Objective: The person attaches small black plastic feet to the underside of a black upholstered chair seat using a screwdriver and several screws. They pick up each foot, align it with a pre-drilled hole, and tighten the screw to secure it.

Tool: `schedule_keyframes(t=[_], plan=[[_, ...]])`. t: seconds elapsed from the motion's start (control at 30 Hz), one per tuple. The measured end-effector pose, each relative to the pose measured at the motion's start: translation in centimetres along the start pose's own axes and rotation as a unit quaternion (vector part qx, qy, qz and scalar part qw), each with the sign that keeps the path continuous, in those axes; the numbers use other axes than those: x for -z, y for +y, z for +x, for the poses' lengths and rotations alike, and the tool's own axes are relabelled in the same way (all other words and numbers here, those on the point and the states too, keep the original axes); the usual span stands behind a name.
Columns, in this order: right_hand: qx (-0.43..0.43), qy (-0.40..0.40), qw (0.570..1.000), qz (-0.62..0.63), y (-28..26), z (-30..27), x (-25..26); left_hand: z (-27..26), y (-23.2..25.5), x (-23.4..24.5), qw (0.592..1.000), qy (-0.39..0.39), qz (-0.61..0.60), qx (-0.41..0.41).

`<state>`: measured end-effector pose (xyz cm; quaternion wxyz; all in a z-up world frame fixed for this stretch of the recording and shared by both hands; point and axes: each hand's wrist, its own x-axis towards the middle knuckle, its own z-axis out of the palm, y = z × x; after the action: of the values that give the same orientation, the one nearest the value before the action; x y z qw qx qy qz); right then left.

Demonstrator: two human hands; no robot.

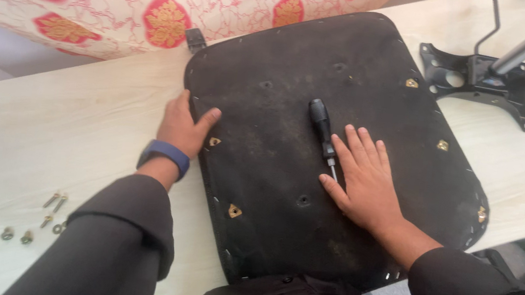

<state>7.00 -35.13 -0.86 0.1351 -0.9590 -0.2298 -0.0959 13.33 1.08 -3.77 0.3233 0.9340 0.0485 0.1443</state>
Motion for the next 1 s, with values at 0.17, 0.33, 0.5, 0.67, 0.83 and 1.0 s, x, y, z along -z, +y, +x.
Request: schedule_keyframes(t=[0.17, 0.33, 0.5, 0.67, 0.83, 1.0], plan=[[0.009, 0.007, 1.0, 0.004, -0.1, 0.0, 0.5, 3.5, -0.7, -0.4, 0.997, 0.0, -0.011, 0.08], [0.01, 0.011, 1.0, -0.011, -0.2, 0.1, 0.5, 5.1, -0.8, -0.4, 0.984, -0.068, -0.103, 0.128], [0.019, 0.011, 1.0, -0.014, -0.1, 0.7, 0.4, 6.5, -1.3, -0.3, 0.983, -0.089, -0.07, 0.147], [0.044, 0.001, 0.999, 0.0, 0.6, 1.5, 0.6, 5.5, -0.5, 1.3, 0.97, -0.117, -0.097, 0.188], [0.086, -0.011, 0.996, 0.007, 2.3, 2.6, 1.0, 4.8, -0.6, 3.0, 0.916, -0.182, -0.165, 0.317], [0.13, -0.046, 0.99, 0.035, 4.0, 3.5, 1.8, 2.4, -2.2, 3.7, 0.911, -0.253, -0.14, 0.296]])
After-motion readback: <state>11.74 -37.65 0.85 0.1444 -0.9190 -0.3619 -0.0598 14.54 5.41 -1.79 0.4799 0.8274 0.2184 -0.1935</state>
